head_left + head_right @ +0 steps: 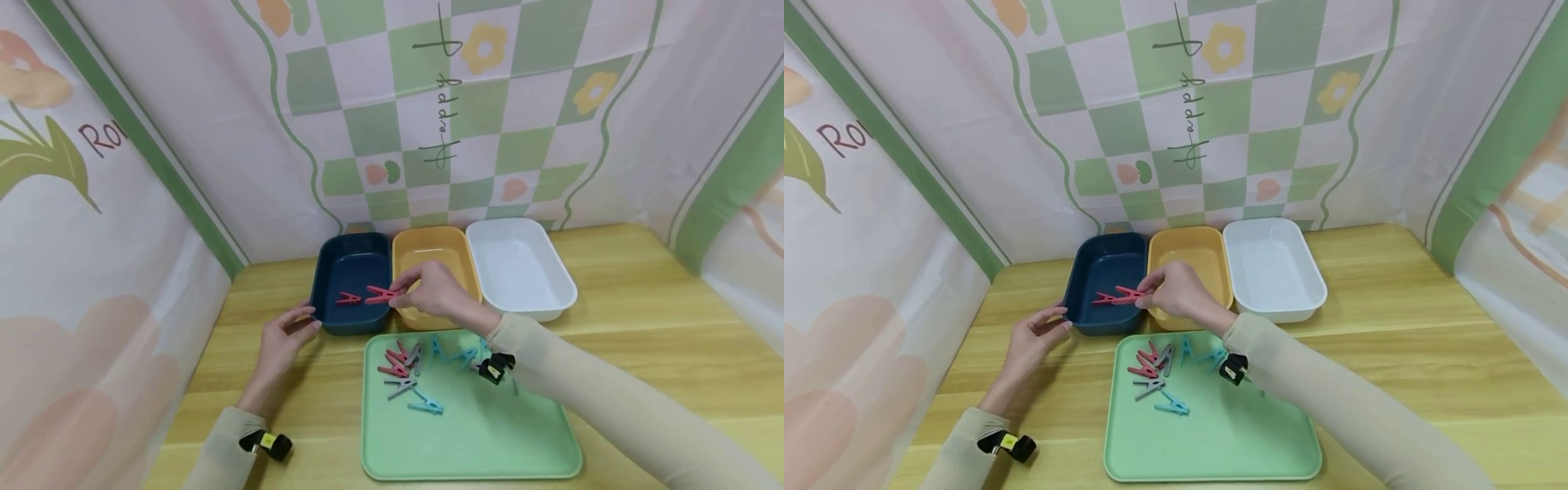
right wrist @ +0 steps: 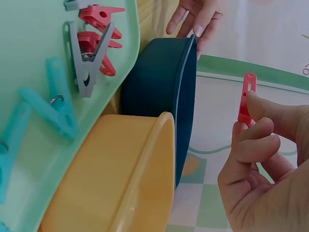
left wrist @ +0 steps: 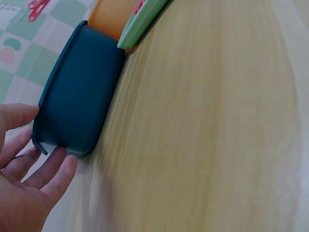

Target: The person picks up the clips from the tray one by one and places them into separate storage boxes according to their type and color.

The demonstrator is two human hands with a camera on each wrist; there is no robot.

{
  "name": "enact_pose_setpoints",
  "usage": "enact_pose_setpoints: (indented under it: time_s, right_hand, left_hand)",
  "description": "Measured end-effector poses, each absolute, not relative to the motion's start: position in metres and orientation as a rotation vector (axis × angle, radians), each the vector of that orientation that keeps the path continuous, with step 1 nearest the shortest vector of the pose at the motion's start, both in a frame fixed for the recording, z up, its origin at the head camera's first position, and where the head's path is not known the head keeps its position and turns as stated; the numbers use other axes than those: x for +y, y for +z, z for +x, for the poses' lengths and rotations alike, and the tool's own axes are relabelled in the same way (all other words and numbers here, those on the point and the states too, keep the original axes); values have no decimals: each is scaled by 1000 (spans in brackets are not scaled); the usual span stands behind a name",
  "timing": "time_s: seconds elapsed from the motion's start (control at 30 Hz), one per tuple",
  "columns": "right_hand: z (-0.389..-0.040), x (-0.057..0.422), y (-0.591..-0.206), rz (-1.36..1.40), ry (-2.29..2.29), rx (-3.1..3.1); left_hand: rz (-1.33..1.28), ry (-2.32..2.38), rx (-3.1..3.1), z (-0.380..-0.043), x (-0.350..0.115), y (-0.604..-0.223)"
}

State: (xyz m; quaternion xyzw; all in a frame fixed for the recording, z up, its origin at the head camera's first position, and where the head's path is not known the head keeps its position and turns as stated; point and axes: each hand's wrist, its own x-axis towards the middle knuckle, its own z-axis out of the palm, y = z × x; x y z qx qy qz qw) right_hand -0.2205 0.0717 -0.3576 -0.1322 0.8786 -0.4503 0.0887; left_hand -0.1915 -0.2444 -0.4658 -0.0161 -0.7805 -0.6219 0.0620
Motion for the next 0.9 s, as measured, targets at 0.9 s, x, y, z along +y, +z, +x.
enact_pose_setpoints:
  time_s: [0.9]
  right_hand:
    - [-263, 23, -366, -427, -1280, 2679]
  left_hand:
    - [-36, -1871, -2370, -192, -243, -463]
